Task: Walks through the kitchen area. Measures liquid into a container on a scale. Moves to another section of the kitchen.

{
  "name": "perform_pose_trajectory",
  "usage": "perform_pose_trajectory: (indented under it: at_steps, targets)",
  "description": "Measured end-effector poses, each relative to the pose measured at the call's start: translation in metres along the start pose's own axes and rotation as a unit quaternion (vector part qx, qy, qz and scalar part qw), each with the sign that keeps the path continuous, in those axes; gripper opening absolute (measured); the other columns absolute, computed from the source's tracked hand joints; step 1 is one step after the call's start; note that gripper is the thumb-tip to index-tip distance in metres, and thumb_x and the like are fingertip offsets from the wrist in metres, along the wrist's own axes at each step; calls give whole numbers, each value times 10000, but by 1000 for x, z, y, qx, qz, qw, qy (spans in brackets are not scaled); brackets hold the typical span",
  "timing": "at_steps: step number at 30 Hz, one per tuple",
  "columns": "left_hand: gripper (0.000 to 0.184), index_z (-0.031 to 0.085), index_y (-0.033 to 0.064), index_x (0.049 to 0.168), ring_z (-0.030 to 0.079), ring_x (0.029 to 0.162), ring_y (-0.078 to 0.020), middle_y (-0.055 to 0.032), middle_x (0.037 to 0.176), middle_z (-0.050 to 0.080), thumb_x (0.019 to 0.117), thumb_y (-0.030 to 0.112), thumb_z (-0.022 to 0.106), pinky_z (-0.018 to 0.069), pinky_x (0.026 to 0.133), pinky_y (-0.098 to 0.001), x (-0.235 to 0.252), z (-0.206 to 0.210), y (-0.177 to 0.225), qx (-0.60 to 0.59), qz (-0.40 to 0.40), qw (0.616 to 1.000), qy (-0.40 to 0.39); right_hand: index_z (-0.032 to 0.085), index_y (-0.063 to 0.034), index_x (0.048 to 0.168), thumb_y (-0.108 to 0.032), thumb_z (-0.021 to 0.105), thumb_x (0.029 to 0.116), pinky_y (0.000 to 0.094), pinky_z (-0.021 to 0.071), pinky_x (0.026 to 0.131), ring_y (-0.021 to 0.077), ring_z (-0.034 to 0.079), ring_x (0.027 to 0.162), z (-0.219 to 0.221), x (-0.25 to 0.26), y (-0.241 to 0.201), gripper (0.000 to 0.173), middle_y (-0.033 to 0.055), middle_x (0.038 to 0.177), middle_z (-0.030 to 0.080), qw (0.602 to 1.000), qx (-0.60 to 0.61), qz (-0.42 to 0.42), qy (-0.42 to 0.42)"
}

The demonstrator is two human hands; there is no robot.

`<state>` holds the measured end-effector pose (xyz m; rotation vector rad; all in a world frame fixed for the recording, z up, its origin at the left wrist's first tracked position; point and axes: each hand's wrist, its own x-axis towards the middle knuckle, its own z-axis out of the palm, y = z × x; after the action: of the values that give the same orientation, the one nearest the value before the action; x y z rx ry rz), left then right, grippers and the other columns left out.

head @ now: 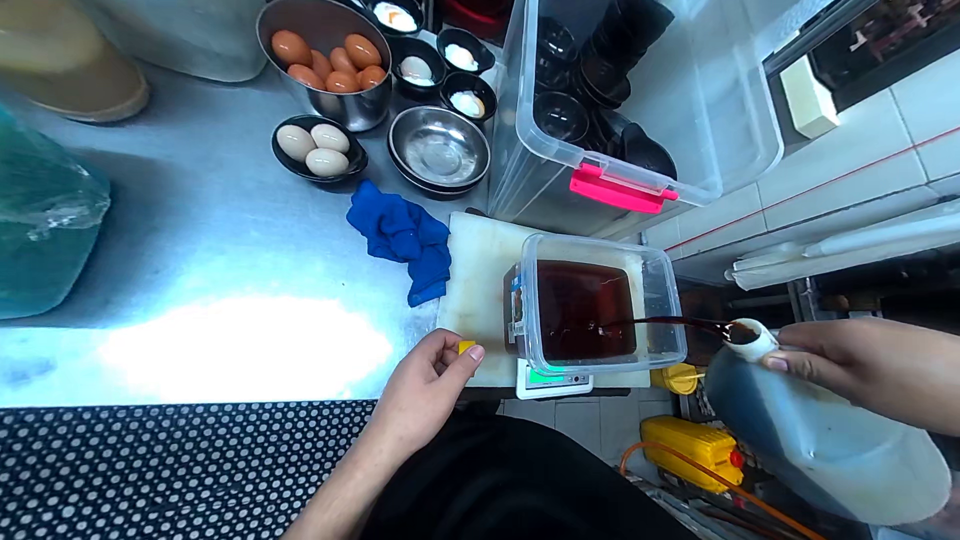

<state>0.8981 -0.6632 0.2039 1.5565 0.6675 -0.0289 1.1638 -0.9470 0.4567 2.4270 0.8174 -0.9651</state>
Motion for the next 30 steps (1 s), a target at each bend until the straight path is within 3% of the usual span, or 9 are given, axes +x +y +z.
perform_pose_trajectory:
  at_steps: [7, 17, 30]
  targets:
    - [272, 672, 220, 1057, 625, 692, -87, 63, 772, 645, 987, 471, 596, 519, 615, -276, 0, 0, -1, 2, -6, 1000, 1, 671, -149, 873, -369, 627, 1012, 344, 528, 519, 120, 601, 534, 2, 2, 9, 264, -11, 623, 608, 1000, 23, 9, -6]
    - [259, 668, 214, 1050, 622, 680, -86, 61, 763, 646, 985, 456, 602, 515, 605, -274, 2, 1, 1, -2, 4, 1000, 2, 652, -71, 879, -163, 584, 1042, 364, 524, 530, 158, 602, 537, -3, -23, 3, 199, 41, 641, 613, 990, 127, 29, 46]
    - [263, 671, 224, 1053, 640, 715, -88, 63, 787, 658, 988, 468, 597, 532, 630, -278, 0, -1, 1, 0, -2, 1000, -3, 651, -152, 868, -332, 603, 1032, 348, 519, 511, 122, 595, 527, 5, -13, 3, 249, -10, 634, 612, 997, 72, 16, 21]
